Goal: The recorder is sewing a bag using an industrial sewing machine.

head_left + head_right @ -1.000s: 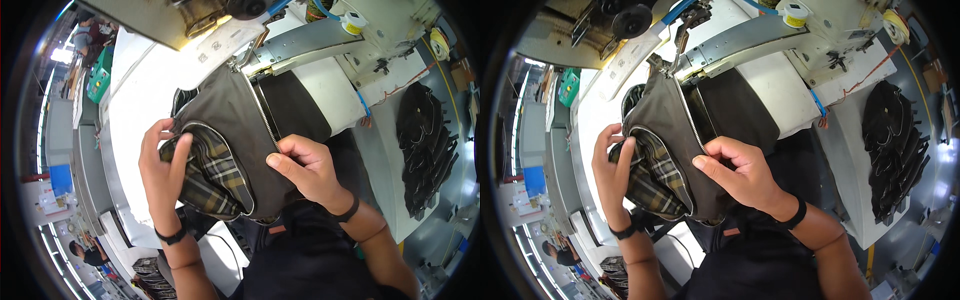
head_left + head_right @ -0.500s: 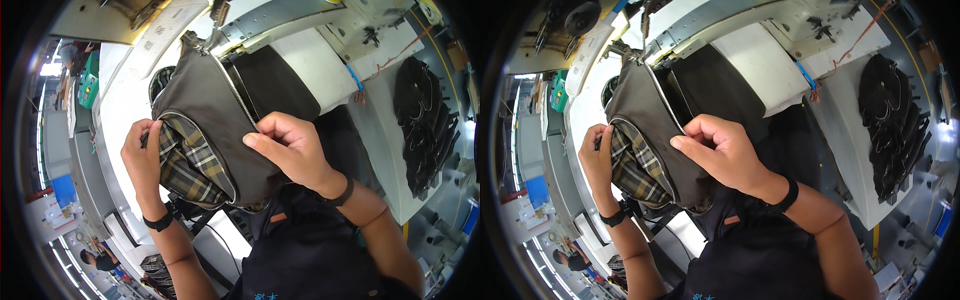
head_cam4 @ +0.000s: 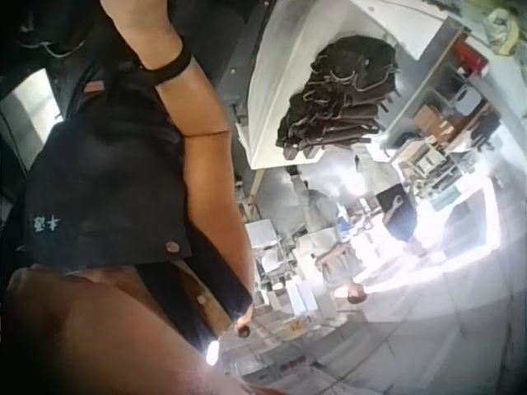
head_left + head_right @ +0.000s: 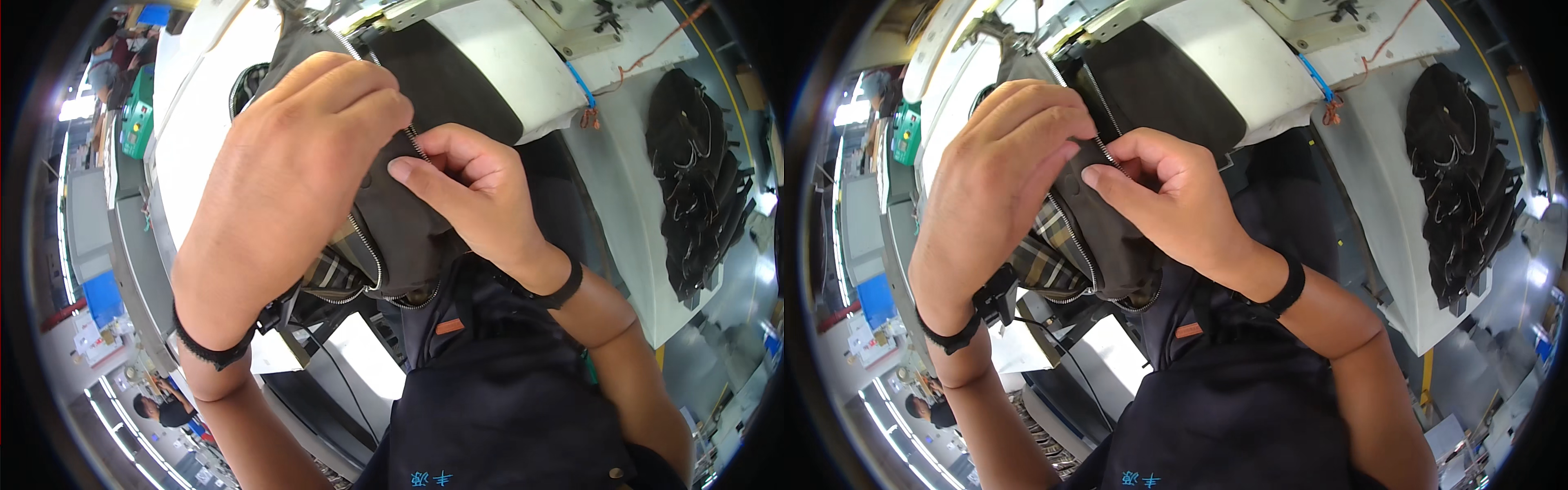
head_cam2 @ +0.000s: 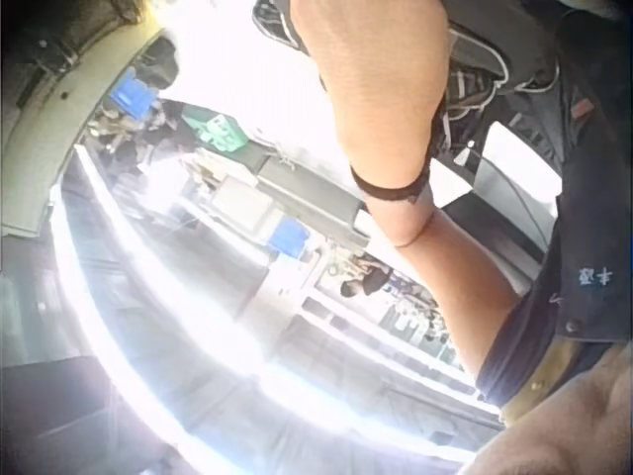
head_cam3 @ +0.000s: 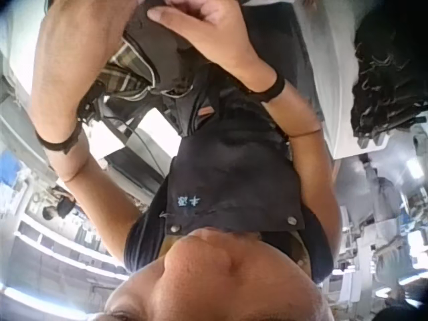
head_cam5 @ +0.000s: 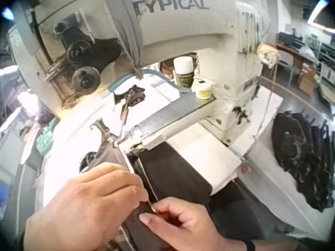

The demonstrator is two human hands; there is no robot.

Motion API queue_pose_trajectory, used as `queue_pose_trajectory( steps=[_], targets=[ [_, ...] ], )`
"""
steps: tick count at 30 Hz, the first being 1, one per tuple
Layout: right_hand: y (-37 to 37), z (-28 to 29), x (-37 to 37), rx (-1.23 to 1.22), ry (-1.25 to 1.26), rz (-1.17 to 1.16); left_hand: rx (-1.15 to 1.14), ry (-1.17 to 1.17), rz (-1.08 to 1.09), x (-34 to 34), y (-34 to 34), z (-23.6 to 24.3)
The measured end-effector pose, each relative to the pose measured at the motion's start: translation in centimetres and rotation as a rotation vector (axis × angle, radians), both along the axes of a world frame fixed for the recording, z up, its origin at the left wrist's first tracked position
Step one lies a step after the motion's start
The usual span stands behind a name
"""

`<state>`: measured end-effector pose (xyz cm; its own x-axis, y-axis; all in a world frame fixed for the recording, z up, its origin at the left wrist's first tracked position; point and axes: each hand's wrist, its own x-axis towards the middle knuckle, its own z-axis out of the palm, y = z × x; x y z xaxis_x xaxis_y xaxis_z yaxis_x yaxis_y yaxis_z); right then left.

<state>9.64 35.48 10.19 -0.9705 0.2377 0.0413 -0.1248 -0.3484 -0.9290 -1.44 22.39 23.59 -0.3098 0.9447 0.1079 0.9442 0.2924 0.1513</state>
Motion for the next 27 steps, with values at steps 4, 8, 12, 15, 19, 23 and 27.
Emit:
queue_pose_trajectory(
  steps=[4,8,12,15,19,23,27],
  targets=[
    [0.2,0.0,0.2,-0.012,0.005,0.005,-0.090,-0.032,-0.004,-0.6,1.2,0.7],
    [0.1,0.1,0.1,0.017,0.017,-0.020,-0.145,-0.053,0.035,-0.5,1.6,1.0],
    [-0.1,0.3,0.2,-0.070,-0.016,-0.037,-0.179,-0.049,0.025,-0.8,1.6,1.1],
    [0.0,0.3,0.4,-0.076,-0.041,-0.046,-0.189,-0.065,0.022,-1.0,1.7,1.1],
    [0.1,0.4,0.5,-0.065,-0.049,-0.061,-0.202,-0.084,0.024,-1.1,1.9,1.2],
    [-0.1,0.2,0.4,-0.002,-0.024,-0.113,-0.202,-0.079,0.015,-1.2,1.9,1.1],
    [-0.1,0.2,0.6,-0.020,-0.046,-0.107,-0.183,-0.082,-0.004,-1.4,1.7,0.9]
  ],
)
